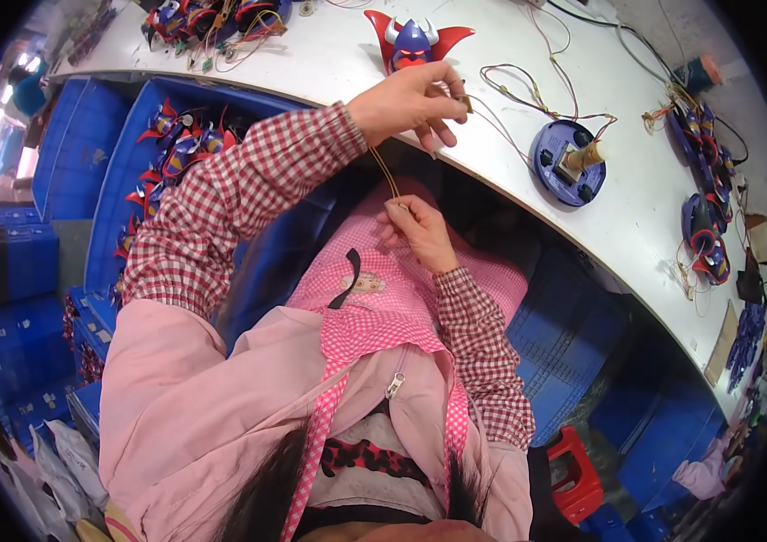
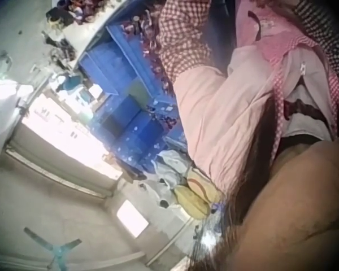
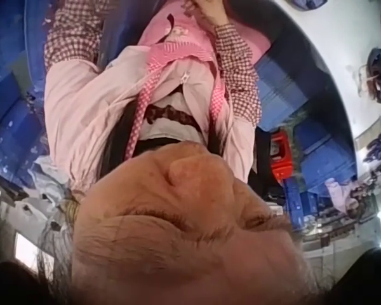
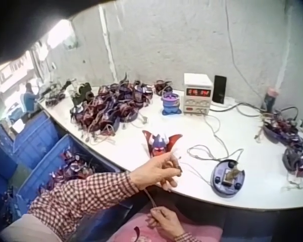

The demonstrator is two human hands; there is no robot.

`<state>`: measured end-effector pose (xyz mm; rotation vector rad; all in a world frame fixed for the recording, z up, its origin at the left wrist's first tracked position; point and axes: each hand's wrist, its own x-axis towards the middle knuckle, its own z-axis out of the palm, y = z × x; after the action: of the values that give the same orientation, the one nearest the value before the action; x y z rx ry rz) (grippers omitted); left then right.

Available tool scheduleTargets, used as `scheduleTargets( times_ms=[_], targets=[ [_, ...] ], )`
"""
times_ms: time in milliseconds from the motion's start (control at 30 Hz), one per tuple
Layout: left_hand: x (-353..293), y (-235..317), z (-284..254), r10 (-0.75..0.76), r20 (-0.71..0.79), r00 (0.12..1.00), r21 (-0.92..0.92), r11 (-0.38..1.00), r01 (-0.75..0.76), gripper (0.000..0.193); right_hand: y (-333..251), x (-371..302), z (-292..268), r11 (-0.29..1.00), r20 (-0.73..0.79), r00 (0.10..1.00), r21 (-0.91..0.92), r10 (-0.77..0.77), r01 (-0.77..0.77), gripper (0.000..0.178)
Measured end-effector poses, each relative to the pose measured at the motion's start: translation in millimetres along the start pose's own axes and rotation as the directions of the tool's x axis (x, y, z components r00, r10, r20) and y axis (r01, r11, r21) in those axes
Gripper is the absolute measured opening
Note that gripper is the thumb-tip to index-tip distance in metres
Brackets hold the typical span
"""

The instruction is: Assembling small electronic toy components by connecting wires and attaching plastic housing parts on a factory workbench.

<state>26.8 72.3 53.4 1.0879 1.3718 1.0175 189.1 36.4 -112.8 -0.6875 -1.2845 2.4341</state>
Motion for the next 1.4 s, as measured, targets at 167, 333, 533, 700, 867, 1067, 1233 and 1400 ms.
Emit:
scheduleTargets(
  times_ms=[167,333,533,700,867,1067,1233,1400],
  targets=[
    [-17.4,-29.2,-1.3,0.06,-0.032,0.998,-0.235,0.97,-0.066,0.025,-4.8,-9.3,2.6,0.991,-0.014,0.999,-0.126,-0.043,0.041,0.022],
    [-38.0,-40.8,-2.0,0.086,-0.027,0.996,-0.234,0.968,-0.09,0.026,-38.7,-21.0,10.9,0.993,-0.154,0.987,-0.116,-0.054,0.036,0.018],
    [-59.1,-51.6,1.2,0.077,-0.083,0.994,-0.196,0.976,-0.093,0.027,-71.7,-33.5,15.4,0.954,-0.266,0.939,-0.262,-0.219,0.148,0.013],
    [-63.1,-63.9,3.6,0.128,-0.183,0.975,-0.099,0.984,-0.147,0.021,-82.3,-32.6,25.2,0.919,-0.301,0.923,-0.376,-0.239,0.115,0.014],
    [-64.9,-71.7,1.5,0.134,-0.209,0.969,-0.125,0.979,-0.163,0.018,-85.5,-25.7,38.8,0.864,-0.305,0.878,-0.462,-0.368,0.202,0.012],
    [-62.1,-77.0,-0.3,0.146,-0.196,0.97,-0.161,0.971,-0.178,0.013,-87.5,-15.6,41.1,0.713,-0.212,0.831,-0.645,-0.514,0.276,0.008],
    [-63.5,-76.6,-1.3,0.113,-0.186,0.976,-0.156,0.977,-0.143,0.012,-90.6,-13.6,47.3,0.553,-0.114,0.787,-0.772,-0.606,0.314,0.01],
    [-65.2,-77.2,-3.1,0.083,-0.194,0.978,-0.128,0.986,-0.109,0.012,-94.9,-13.4,50.0,0.433,-0.046,0.765,-0.846,-0.643,0.313,0.013]
  ],
)
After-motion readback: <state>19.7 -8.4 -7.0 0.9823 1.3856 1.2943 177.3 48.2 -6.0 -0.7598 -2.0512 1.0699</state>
